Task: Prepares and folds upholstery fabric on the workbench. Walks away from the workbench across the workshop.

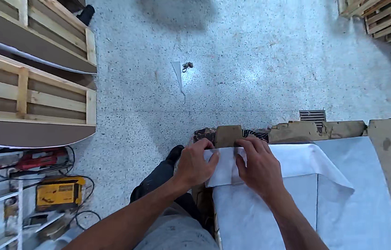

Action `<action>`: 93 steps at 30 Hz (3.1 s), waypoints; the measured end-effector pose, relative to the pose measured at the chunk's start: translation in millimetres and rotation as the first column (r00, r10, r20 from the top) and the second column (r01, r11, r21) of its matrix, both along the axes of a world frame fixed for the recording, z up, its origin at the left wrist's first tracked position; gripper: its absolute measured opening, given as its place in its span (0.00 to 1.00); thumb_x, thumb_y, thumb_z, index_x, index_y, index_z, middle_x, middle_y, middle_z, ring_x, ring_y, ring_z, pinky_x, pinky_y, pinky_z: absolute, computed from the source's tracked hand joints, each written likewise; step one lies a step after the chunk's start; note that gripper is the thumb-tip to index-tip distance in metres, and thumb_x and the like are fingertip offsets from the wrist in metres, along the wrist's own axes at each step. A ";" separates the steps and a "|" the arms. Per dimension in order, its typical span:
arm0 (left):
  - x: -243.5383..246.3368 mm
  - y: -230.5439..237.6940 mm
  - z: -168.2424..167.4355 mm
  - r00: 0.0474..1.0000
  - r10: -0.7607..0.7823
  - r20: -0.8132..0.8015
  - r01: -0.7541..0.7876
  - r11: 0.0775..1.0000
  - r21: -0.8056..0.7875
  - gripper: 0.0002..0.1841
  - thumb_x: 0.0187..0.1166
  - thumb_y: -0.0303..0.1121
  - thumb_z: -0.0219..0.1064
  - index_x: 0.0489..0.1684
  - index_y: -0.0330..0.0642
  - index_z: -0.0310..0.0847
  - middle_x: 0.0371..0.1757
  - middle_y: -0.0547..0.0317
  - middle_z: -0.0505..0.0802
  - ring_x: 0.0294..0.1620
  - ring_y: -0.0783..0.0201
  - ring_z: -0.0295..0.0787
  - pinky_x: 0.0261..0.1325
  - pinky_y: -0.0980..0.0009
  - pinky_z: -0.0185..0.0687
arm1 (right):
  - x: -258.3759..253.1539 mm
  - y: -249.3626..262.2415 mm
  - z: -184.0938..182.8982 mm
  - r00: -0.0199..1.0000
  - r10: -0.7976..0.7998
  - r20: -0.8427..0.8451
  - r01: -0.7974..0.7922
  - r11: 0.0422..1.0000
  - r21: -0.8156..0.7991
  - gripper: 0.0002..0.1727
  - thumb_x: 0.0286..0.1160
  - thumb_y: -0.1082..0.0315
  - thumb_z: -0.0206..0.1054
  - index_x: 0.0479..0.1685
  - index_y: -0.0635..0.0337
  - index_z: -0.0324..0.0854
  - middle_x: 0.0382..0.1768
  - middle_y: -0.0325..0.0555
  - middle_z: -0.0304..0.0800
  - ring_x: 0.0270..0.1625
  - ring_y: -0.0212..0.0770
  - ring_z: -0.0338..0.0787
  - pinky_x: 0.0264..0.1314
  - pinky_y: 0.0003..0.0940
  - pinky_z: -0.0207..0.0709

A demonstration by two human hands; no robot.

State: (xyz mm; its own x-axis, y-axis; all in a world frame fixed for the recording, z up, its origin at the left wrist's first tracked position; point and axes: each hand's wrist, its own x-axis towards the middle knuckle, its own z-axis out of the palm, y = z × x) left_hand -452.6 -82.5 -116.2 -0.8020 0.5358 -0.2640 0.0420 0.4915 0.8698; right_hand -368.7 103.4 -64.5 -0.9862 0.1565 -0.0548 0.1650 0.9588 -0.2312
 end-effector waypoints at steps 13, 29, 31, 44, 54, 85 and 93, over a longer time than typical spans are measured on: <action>0.8 -0.2 -7.9 0.926 -0.035 -0.376 0.078 0.992 0.099 0.23 0.66 0.41 0.75 0.58 0.39 0.85 0.57 0.51 0.90 0.54 0.56 0.90 0.52 0.56 0.90 | -34.7 7.7 16.0 0.965 0.098 0.245 -0.102 0.995 0.006 0.07 0.57 0.62 0.79 0.30 0.51 0.88 0.34 0.43 0.87 0.45 0.52 0.87 0.41 0.54 0.78; 1.9 19.2 10.3 0.899 -0.203 -0.389 0.215 0.977 -0.013 0.12 0.72 0.41 0.68 0.42 0.43 0.90 0.75 0.53 0.83 0.83 0.48 0.70 0.77 0.49 0.74 | -4.6 15.5 3.6 0.999 0.032 -0.038 -0.039 0.980 -0.193 0.21 0.59 0.53 0.69 0.50 0.55 0.86 0.44 0.41 0.92 0.53 0.46 0.90 0.57 0.57 0.78; 2.2 20.1 10.4 0.904 -0.195 -0.381 0.208 0.978 -0.008 0.12 0.75 0.41 0.67 0.42 0.42 0.90 0.74 0.52 0.83 0.82 0.48 0.71 0.78 0.51 0.74 | -7.4 19.5 7.0 0.999 0.039 0.012 -0.035 0.978 -0.205 0.27 0.62 0.50 0.65 0.59 0.55 0.84 0.47 0.39 0.93 0.55 0.43 0.90 0.62 0.58 0.77; 1.8 21.7 12.7 0.885 -0.232 -0.404 0.233 0.971 -0.047 0.12 0.76 0.45 0.69 0.44 0.50 0.94 0.75 0.56 0.84 0.83 0.48 0.69 0.78 0.46 0.70 | -10.1 31.5 16.2 0.988 0.157 -0.007 -0.155 0.966 -0.207 0.03 0.68 0.63 0.74 0.33 0.48 0.94 0.35 0.35 0.93 0.46 0.41 0.91 0.59 0.55 0.81; -0.9 23.0 11.0 0.927 -0.178 -0.331 0.201 0.979 0.035 0.03 0.70 0.35 0.77 0.31 0.51 0.96 0.73 0.61 0.86 0.82 0.50 0.69 0.79 0.48 0.69 | 5.4 63.4 22.0 0.987 0.139 0.075 -0.129 0.983 -0.134 0.15 0.64 0.58 0.77 0.50 0.51 0.90 0.46 0.41 0.93 0.53 0.47 0.91 0.63 0.58 0.80; 28.8 -5.6 42.9 0.861 -0.133 -0.491 0.204 0.975 0.092 0.13 0.80 0.43 0.66 0.44 0.46 0.94 0.41 0.63 0.96 0.45 0.68 0.94 0.50 0.61 0.92 | 31.5 119.6 53.0 0.891 0.065 0.449 -0.023 0.995 -0.099 0.16 0.79 0.49 0.70 0.45 0.51 0.90 0.43 0.46 0.93 0.50 0.53 0.92 0.52 0.63 0.81; 71.0 -57.9 135.1 0.716 -0.140 -0.684 0.405 0.882 0.242 0.12 0.82 0.31 0.65 0.39 0.28 0.86 0.33 0.49 0.92 0.39 0.77 0.89 0.48 0.80 0.85 | 137.5 154.8 120.5 0.886 -0.100 0.452 0.036 0.988 0.148 0.11 0.76 0.57 0.72 0.42 0.54 0.91 0.39 0.49 0.93 0.49 0.56 0.91 0.54 0.66 0.78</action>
State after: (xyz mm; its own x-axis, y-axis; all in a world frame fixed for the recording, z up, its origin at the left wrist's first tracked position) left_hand -381.6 -140.4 19.0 -0.5076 0.7039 0.4969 0.7240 0.0358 0.6889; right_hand -231.3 258.2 56.0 -0.8431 0.2598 -0.4709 0.2875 0.9577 0.0136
